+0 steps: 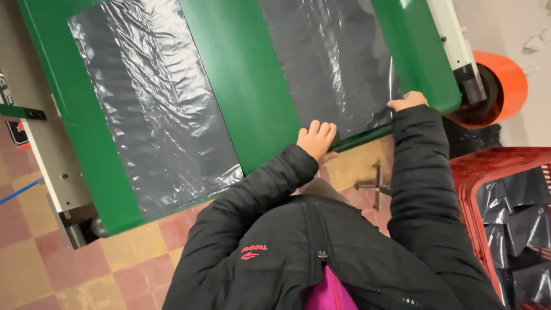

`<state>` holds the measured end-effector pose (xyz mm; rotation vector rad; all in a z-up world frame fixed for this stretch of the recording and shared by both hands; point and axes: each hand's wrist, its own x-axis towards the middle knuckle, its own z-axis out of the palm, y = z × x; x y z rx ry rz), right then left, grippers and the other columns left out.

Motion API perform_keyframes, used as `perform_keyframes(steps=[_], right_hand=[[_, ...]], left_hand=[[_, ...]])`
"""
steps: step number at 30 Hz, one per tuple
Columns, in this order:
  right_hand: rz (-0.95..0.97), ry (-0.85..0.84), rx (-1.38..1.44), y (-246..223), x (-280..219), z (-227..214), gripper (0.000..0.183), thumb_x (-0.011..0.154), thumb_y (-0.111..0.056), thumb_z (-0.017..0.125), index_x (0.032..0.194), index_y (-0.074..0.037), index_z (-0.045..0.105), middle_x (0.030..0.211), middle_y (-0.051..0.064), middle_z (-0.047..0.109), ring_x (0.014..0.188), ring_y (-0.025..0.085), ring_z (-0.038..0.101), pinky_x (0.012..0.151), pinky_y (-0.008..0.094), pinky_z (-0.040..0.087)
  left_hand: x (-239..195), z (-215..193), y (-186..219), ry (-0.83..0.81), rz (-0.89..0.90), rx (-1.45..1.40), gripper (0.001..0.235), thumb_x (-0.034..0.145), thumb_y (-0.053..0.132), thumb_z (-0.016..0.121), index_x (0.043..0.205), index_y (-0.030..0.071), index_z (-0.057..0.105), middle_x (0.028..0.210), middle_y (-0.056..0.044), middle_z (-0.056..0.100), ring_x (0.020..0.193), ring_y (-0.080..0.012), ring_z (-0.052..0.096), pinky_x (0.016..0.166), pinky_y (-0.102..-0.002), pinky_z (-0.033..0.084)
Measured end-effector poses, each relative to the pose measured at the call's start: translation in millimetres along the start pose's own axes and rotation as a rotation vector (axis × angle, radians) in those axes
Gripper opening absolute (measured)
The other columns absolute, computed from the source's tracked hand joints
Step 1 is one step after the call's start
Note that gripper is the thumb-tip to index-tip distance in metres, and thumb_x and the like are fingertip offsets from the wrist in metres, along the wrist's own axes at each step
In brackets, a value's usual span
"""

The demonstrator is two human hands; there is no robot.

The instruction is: Folding black plastic sheets and placing them into a red plastic crate on a workbench.

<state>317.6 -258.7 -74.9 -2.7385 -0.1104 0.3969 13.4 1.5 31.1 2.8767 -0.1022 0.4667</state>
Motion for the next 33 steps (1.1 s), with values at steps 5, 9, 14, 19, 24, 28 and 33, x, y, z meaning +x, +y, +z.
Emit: perform_keyframes(steps=[5,9,14,19,24,28,33], right_hand=[[-0.294,0.176,0.162,1,16,-17,0.062,0.08,-0.026,0.089,0.124,0.008,0.064,0.119,0.027,0.068,0.106,0.037,0.067,0.094,0.042,0.053],[-0.412,0.154,0.551,-82,-60,-106,0.061,0.085,-0.016,0.081,0.139,0.0,0.057,0.129,0.013,0.067,0.102,0.021,0.066,0.092,0.036,0.054],[-0.454,-0.533,0.702,-43,-58,-147,0.038,0.095,-0.013,0.069,0.131,-0.001,0.064,0.121,0.007,0.07,0.101,0.014,0.065,0.088,0.03,0.051],[-0.556,-0.9,0.732,-61,-26,-170,0.056,0.116,-0.046,0.056,0.115,0.008,0.072,0.107,0.014,0.072,0.1,0.017,0.064,0.091,0.032,0.05],[-0.22,-1.033,0.813,-140,108,-129,0.11,0.097,-0.087,0.016,0.108,0.016,0.055,0.112,0.028,0.075,0.072,0.028,0.072,0.057,0.034,0.052],[-0.11,-1.063,0.781,-217,164,-88,0.098,0.101,-0.083,0.022,0.114,0.011,0.047,0.115,0.025,0.073,0.075,0.027,0.071,0.057,0.033,0.049],[-0.248,-0.568,0.032,-252,185,-58,0.068,0.097,-0.063,0.065,0.11,0.003,0.07,0.103,0.025,0.077,0.082,0.03,0.07,0.071,0.037,0.053]], left_hand=[[15,12,1,0.033,-0.062,-0.004,0.078,0.063,0.053,0.081,0.12,0.005,0.059,0.103,-0.008,0.056,0.097,-0.0277,0.053,0.063,-0.041,0.042],[8,28,-21,0.066,0.02,-0.037,0.036,0.077,0.034,0.078,0.103,0.014,0.063,0.096,-0.002,0.058,0.095,-0.0254,0.056,0.068,-0.04,0.044],[22,-92,-57,-0.189,0.109,-0.569,0.016,0.087,0.022,0.07,0.093,0.009,0.064,0.094,-0.01,0.062,0.088,-0.0324,0.063,0.069,-0.044,0.05],[73,-150,-108,-0.325,-0.067,-0.954,0.02,0.091,0.019,0.07,0.103,0.004,0.068,0.091,-0.012,0.07,0.082,-0.0269,0.07,0.072,-0.036,0.055],[143,-59,-216,0.133,-0.312,-0.817,0.017,0.099,0.016,0.07,0.104,0.001,0.065,0.087,-0.007,0.063,0.078,-0.0141,0.06,0.073,-0.03,0.05],[168,38,-284,0.097,-0.628,-0.913,0.023,0.1,0.023,0.067,0.107,0.002,0.061,0.08,-0.012,0.065,0.072,-0.023,0.061,0.067,-0.036,0.05],[176,81,-304,0.17,-0.737,-0.463,0.024,0.098,0.026,0.067,0.104,0.005,0.058,0.086,-0.021,0.07,0.083,-0.0428,0.067,0.072,-0.049,0.052]])
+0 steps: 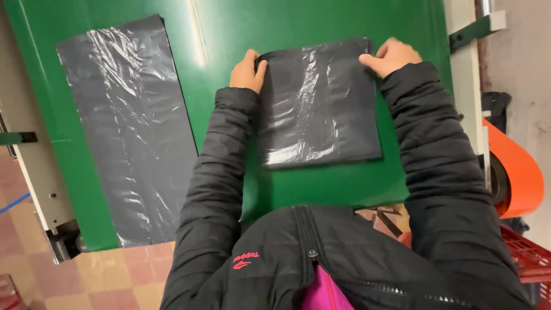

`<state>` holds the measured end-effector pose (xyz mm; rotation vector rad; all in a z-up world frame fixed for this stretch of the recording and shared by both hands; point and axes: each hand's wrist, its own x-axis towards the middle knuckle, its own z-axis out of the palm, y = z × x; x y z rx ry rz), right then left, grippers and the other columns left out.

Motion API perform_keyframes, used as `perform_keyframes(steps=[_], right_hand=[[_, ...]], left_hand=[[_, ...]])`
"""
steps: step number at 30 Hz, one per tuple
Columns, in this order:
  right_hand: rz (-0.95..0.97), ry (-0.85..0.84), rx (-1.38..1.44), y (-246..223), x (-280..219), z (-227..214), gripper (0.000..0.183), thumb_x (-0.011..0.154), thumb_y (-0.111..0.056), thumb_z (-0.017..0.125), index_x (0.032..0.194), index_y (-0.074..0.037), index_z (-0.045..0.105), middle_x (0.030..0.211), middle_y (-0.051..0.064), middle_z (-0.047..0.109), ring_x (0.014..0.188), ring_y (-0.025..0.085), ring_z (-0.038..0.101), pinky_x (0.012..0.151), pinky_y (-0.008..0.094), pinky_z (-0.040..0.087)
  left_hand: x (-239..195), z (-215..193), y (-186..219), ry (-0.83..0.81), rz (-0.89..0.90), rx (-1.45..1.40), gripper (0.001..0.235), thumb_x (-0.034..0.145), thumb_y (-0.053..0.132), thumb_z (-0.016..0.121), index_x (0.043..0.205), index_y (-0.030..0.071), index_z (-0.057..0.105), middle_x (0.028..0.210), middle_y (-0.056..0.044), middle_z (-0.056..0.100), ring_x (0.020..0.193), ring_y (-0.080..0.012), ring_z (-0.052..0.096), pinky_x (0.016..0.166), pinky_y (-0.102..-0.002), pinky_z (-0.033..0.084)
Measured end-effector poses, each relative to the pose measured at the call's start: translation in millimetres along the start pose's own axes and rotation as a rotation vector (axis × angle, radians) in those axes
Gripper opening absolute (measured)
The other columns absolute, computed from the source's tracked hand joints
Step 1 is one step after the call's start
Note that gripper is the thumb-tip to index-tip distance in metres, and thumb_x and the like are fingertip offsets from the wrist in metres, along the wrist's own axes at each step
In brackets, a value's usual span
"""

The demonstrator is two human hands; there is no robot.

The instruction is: Folding black plastic sheets and placing them into a red plastic crate on a workbench.

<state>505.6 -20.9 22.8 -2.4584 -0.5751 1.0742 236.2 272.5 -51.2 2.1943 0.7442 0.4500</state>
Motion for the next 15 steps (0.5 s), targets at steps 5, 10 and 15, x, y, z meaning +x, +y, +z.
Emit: perform_keyframes(steps=[5,10,15], right_hand=[[-0.668,0.549,-0.5,-10,35,22,0.066,0.076,-0.046,0.093,0.117,-0.004,0.062,0.112,0.018,0.067,0.101,0.039,0.065,0.081,0.045,0.054],[-0.474,0.334,-0.512,-17,74,28,0.077,0.067,-0.04,0.094,0.122,0.0,0.058,0.108,0.02,0.067,0.097,0.042,0.066,0.076,0.051,0.052],[-0.457,0.2,-0.551,-11,74,29,0.059,0.069,-0.042,0.093,0.107,-0.003,0.07,0.099,0.02,0.072,0.092,0.04,0.068,0.077,0.049,0.053]], left_hand=[[-15,-15,41,0.045,0.083,0.225,0.029,0.093,0.027,0.072,0.106,0.005,0.058,0.099,-0.018,0.068,0.09,-0.0413,0.065,0.071,-0.049,0.051],[-51,-8,143,0.035,0.384,0.52,0.05,0.072,0.039,0.086,0.105,0.012,0.059,0.121,-0.009,0.06,0.126,-0.0347,0.053,0.094,-0.051,0.049],[-109,63,146,-0.306,0.747,0.233,0.073,0.082,0.055,0.075,0.132,0.005,0.057,0.147,-0.016,0.051,0.145,-0.0367,0.038,0.114,-0.063,0.029]])
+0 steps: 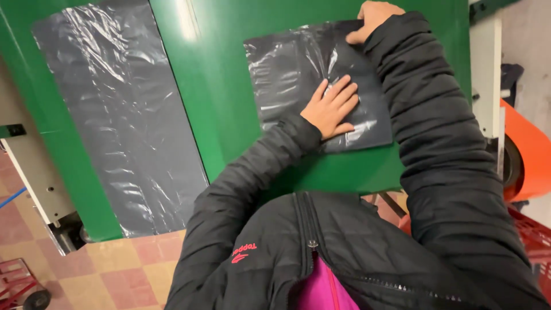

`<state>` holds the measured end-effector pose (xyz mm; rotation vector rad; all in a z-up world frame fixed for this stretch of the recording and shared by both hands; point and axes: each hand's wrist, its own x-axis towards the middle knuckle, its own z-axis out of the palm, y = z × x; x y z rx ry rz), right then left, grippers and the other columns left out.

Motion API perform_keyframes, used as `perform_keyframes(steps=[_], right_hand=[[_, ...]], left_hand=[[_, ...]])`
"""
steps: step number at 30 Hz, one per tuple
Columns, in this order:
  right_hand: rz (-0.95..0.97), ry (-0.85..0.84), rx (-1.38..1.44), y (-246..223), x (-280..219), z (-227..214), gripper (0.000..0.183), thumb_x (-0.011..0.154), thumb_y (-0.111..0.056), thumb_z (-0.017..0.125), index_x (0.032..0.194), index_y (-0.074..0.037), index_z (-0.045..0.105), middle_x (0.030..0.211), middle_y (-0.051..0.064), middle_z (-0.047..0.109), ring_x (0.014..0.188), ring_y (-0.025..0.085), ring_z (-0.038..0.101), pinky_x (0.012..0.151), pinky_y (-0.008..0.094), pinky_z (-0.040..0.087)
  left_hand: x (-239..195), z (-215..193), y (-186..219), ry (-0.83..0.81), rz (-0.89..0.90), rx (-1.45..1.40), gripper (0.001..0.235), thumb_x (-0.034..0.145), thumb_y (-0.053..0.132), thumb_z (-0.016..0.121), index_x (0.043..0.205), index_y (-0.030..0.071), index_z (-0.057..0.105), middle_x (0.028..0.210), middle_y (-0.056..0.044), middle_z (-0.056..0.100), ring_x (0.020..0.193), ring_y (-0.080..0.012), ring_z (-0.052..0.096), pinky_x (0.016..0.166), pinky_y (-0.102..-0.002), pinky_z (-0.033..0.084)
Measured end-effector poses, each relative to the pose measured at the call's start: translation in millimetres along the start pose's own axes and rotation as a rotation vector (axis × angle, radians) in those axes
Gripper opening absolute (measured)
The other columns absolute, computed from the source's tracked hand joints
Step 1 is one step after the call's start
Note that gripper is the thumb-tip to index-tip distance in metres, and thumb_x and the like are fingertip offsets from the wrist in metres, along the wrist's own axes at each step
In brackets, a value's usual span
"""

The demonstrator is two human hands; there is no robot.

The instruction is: Folding black plastic sheets and placing them into a red plastic crate on a workbench.

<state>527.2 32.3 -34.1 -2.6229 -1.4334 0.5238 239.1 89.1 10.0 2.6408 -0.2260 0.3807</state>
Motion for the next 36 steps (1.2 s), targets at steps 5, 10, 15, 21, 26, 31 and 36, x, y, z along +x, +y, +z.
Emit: perform_keyframes(steps=[5,10,15,21,26,31,36], right_hand=[[-0.028,0.182,0.13,-43,-66,-9,0.024,0.094,-0.027,0.077,0.106,-0.007,0.072,0.101,0.014,0.072,0.093,0.037,0.068,0.081,0.048,0.052],[-0.282,0.678,-0.001,-116,-211,-46,0.011,0.086,-0.011,0.078,0.089,-0.015,0.069,0.1,0.004,0.061,0.108,0.031,0.054,0.092,0.045,0.04],[-0.182,0.615,0.028,-121,-288,16,0.021,0.072,-0.005,0.073,0.088,-0.016,0.067,0.101,0.0,0.06,0.106,0.028,0.053,0.091,0.044,0.039],[-0.172,0.635,-0.002,-110,-292,49,0.024,0.07,-0.004,0.072,0.09,-0.015,0.067,0.103,0.001,0.06,0.106,0.029,0.054,0.091,0.043,0.04],[-0.148,0.619,0.093,-100,-292,59,0.024,0.073,0.0,0.068,0.093,-0.013,0.066,0.107,0.003,0.06,0.106,0.03,0.054,0.091,0.043,0.043],[-0.138,0.59,0.085,-119,-294,51,0.022,0.077,0.001,0.069,0.096,-0.011,0.066,0.11,0.007,0.063,0.11,0.033,0.057,0.092,0.044,0.046],[-0.468,0.383,0.235,-209,-307,32,0.058,0.067,-0.007,0.067,0.123,0.006,0.059,0.13,0.026,0.06,0.128,0.045,0.052,0.111,0.052,0.037]], left_hand=[[-18,53,-29,0.06,-0.181,-0.547,0.071,0.094,0.058,0.063,0.143,0.006,0.054,0.155,-0.015,0.051,0.153,-0.0344,0.039,0.125,-0.061,0.026],[-71,15,-57,0.337,-0.757,-2.243,0.114,0.083,0.093,0.027,0.152,0.004,0.044,0.159,-0.024,0.046,0.152,-0.0387,0.037,0.122,-0.055,0.025],[-181,66,-128,0.452,-0.853,-2.29,0.123,0.089,0.094,0.03,0.154,-0.009,0.046,0.153,-0.023,0.048,0.134,-0.0387,0.05,0.12,-0.05,0.034],[-183,-10,-35,0.563,-0.764,-1.058,0.088,0.085,0.054,0.077,0.146,0.007,0.036,0.149,-0.013,0.045,0.121,-0.0327,0.057,0.103,-0.045,0.048],[-172,-88,52,0.254,-0.323,-0.015,0.065,0.075,0.033,0.086,0.125,0.005,0.056,0.127,-0.014,0.057,0.116,-0.0351,0.053,0.093,-0.046,0.046],[-176,-56,39,0.112,-0.134,0.339,0.045,0.078,0.038,0.081,0.112,0.014,0.062,0.112,-0.002,0.06,0.11,-0.0253,0.056,0.078,-0.041,0.046],[-156,-42,32,-0.181,0.061,0.404,0.011,0.091,0.028,0.071,0.088,0.018,0.067,0.088,0.002,0.064,0.088,-0.022,0.064,0.068,-0.039,0.045]])
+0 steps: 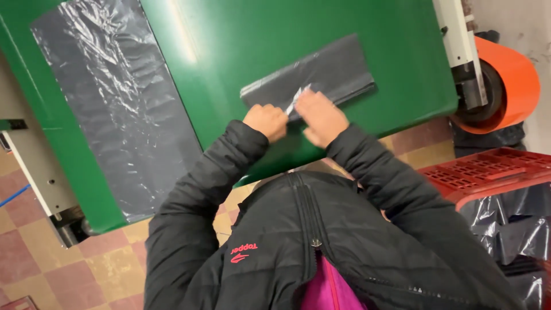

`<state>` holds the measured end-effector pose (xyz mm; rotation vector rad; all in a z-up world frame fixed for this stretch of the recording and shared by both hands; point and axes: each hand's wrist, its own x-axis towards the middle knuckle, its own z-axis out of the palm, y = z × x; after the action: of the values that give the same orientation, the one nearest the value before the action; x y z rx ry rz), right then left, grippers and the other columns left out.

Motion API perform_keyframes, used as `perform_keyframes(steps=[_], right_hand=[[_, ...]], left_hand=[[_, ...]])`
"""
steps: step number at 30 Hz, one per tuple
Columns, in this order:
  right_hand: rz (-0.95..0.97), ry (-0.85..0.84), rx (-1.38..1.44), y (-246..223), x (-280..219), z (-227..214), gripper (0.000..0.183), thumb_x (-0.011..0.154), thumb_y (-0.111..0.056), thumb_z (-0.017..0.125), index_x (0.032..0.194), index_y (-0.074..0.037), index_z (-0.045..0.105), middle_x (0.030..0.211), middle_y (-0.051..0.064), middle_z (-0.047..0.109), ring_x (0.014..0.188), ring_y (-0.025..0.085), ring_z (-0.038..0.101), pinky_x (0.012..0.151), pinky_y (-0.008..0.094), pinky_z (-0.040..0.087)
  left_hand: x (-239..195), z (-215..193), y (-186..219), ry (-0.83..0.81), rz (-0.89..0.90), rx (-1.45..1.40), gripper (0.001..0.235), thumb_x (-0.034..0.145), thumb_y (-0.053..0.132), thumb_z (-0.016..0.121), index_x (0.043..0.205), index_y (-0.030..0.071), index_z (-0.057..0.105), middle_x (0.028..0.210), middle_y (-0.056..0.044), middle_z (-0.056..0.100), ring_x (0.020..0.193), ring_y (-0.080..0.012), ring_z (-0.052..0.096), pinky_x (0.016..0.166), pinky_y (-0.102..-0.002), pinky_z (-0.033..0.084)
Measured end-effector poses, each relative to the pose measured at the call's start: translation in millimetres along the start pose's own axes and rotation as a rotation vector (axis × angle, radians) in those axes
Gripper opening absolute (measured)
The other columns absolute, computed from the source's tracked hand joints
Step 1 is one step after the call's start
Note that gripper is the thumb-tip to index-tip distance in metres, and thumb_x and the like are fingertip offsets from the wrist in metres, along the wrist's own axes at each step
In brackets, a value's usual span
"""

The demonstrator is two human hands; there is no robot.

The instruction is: Folding black plastic sheets and placing them into a red plastic crate on a workbench.

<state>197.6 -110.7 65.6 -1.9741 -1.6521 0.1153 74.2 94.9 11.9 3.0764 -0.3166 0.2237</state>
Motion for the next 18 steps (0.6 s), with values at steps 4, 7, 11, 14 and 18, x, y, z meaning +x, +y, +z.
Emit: perform_keyframes(steps=[4,7,11,14,18], right_hand=[[-0.021,-0.063,0.115,20,-49,52,0.053,0.073,-0.007,0.069,0.125,0.001,0.061,0.129,0.02,0.063,0.126,0.041,0.055,0.113,0.053,0.035],[0.316,0.027,0.484,64,-113,107,0.04,0.09,-0.005,0.066,0.13,-0.002,0.062,0.124,0.012,0.069,0.115,0.028,0.063,0.106,0.044,0.045],[0.784,0.416,1.142,87,-116,98,0.026,0.106,-0.006,0.058,0.131,0.0,0.06,0.108,0.005,0.067,0.086,0.011,0.059,0.08,0.029,0.05],[0.974,0.481,1.366,71,-79,55,0.024,0.101,-0.004,0.053,0.124,-0.003,0.058,0.101,0.003,0.067,0.076,0.009,0.061,0.072,0.027,0.053],[1.085,0.434,1.38,112,-111,73,0.016,0.096,0.0,0.055,0.111,-0.003,0.053,0.09,0.004,0.06,0.069,0.013,0.058,0.065,0.031,0.053]], left_hand=[[44,-3,-3,-0.419,0.049,-0.493,0.019,0.092,0.034,0.066,0.098,0.017,0.072,0.089,-0.006,0.069,0.086,-0.0307,0.069,0.075,-0.041,0.049],[70,50,-34,-0.191,0.067,-1.007,0.028,0.098,0.033,0.057,0.095,0.01,0.072,0.098,-0.01,0.069,0.092,-0.0317,0.068,0.078,-0.041,0.051],[79,90,-40,-0.293,-0.48,-1.629,0.055,0.099,0.053,0.044,0.094,0.005,0.071,0.1,-0.011,0.077,0.098,-0.0311,0.071,0.083,-0.038,0.052],[81,80,-18,0.039,-0.444,-1.077,0.041,0.1,0.045,0.061,0.097,0.005,0.067,0.095,-0.016,0.072,0.091,-0.0386,0.068,0.081,-0.045,0.052],[94,54,7,0.162,-0.627,-0.571,0.04,0.096,0.047,0.067,0.094,0.007,0.063,0.094,-0.018,0.069,0.073,-0.0428,0.065,0.065,-0.05,0.052]])
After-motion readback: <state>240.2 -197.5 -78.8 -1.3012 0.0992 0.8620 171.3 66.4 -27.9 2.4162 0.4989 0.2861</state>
